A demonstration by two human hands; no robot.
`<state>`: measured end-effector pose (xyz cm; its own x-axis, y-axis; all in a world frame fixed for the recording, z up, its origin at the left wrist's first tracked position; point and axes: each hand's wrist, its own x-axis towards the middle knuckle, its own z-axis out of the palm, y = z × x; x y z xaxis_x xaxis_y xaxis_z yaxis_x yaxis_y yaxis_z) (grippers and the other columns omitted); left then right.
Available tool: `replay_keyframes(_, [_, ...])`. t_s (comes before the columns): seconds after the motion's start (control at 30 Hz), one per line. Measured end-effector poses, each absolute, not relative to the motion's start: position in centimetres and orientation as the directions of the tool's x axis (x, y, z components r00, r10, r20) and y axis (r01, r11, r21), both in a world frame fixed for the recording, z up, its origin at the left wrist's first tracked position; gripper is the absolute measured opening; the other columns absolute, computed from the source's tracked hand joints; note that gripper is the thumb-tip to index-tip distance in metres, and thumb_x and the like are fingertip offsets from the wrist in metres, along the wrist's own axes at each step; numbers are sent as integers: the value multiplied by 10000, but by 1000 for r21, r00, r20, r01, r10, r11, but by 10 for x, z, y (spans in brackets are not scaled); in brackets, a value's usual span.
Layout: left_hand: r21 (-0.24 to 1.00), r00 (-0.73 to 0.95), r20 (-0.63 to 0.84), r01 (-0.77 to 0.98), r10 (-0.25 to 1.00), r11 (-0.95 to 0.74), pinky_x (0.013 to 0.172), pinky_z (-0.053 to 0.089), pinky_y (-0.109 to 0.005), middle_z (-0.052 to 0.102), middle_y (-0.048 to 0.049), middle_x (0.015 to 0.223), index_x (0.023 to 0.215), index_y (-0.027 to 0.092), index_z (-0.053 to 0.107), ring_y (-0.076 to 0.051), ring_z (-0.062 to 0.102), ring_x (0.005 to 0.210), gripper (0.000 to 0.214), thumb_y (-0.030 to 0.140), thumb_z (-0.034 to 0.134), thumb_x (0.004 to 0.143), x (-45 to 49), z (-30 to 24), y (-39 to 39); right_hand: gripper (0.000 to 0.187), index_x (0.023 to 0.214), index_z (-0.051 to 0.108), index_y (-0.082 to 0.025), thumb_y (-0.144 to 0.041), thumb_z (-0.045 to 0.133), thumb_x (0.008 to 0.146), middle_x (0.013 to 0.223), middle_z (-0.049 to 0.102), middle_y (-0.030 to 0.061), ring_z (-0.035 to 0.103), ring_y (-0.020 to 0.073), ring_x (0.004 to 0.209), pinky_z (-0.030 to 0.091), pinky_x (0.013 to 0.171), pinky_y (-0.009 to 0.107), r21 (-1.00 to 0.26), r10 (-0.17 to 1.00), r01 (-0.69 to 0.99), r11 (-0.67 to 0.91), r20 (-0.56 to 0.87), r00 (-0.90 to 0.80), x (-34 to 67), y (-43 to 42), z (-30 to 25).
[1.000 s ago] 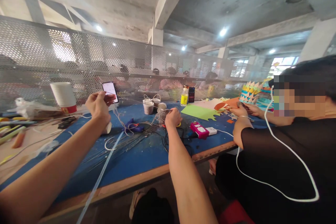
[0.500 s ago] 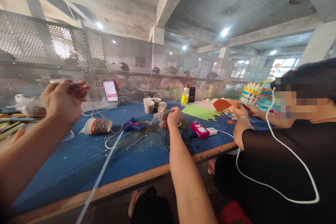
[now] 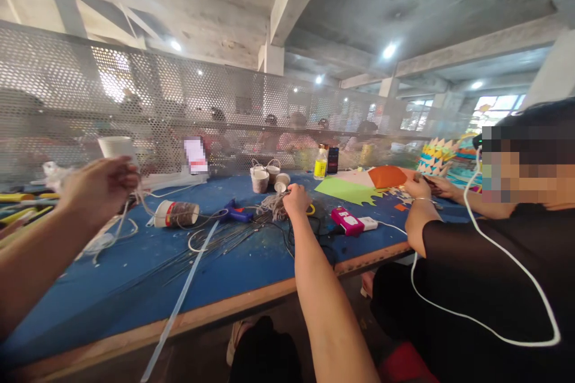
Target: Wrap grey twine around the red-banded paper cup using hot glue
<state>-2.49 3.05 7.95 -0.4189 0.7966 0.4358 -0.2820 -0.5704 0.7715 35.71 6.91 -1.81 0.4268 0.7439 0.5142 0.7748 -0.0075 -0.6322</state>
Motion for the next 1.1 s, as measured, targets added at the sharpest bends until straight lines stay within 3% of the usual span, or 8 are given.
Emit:
replay_keyframes(0.13, [919, -29, 311, -246, 950, -308, 501, 525, -198, 719, -90, 729, 835, 116, 691, -129, 637, 574, 182, 191, 758, 683, 19, 60, 17, 279, 975, 699, -241, -148, 530, 773, 1131, 625, 82, 449, 286, 1150, 295, 976, 460, -493, 685, 870, 17, 639, 349, 346, 59, -11])
replay_keyframes(0.3, [948, 190, 272, -220, 943, -229, 629, 579, -255, 739, -125, 854, 833, 138, 710, -185, 699, 714, 237, 277, 810, 669, 55, 47, 3, 270, 939, 705, -243, -113, 548, 763, 1066, 645, 90, 466, 287, 1051, 278, 928, 491, -297, 746, 955, -14, 633, 208, 340, 52, -2])
replay_keyframes(0.53, [964, 247, 202, -219, 948, -148, 680, 593, -325, 745, -180, 926, 975, 130, 716, -261, 727, 796, 346, 388, 744, 746, 65, 24, 0, 277, 1026, 676, -240, -161, 455, 877, 1142, 622, 74, 411, 274, 1128, 236, 952, 432, -298, 540, 943, 151, 824, 173, 326, 39, 15])
replay_keyframes(0.67, [968, 230, 204, -190, 952, -162, 676, 595, -320, 752, -166, 907, 980, 154, 713, -256, 733, 785, 368, 435, 737, 743, 68, 18, -3, 300, 1124, 647, -255, -269, 400, 954, 1056, 646, 71, 461, 256, 1067, 255, 951, 395, -272, 564, 931, 242, 821, 94, 313, 35, 18])
replay_keyframes(0.77, [970, 204, 220, -153, 954, -191, 665, 599, -347, 756, -157, 876, 956, 163, 714, -270, 734, 765, 385, 457, 756, 710, 71, 18, -5, 351, 1230, 590, -265, -187, 410, 938, 1152, 613, 75, 500, 232, 1055, 291, 928, 359, -260, 588, 932, 251, 806, 67, 309, 36, 15])
replay_keyframes(0.83, [967, 183, 243, -126, 953, -222, 661, 598, -362, 757, -152, 848, 929, 162, 714, -272, 732, 739, 382, 458, 765, 693, 72, 18, -6, 391, 1196, 613, -274, -102, 434, 894, 1195, 602, 68, 502, 228, 1086, 283, 956, 373, -249, 613, 941, 228, 788, 60, 311, 38, 12])
replay_keyframes(0.93, [964, 189, 264, -76, 946, -254, 669, 590, -333, 758, -121, 806, 919, 168, 706, -233, 726, 701, 342, 439, 746, 715, 72, 17, -7, 288, 1037, 678, -247, -112, 486, 871, 1142, 645, 66, 470, 257, 1162, 225, 1033, 447, -243, 612, 940, 241, 789, 47, 313, 40, 10])
replay_keyframes(1.1, [958, 257, 282, -23, 924, -286, 686, 574, -286, 755, -84, 787, 975, 172, 685, -179, 712, 674, 301, 411, 674, 792, 72, 13, -8, 317, 1075, 664, -215, -146, 408, 901, 1102, 668, 68, 564, 203, 1056, 392, 950, 341, -363, 575, 720, 591, 816, -60, 299, 39, 13])
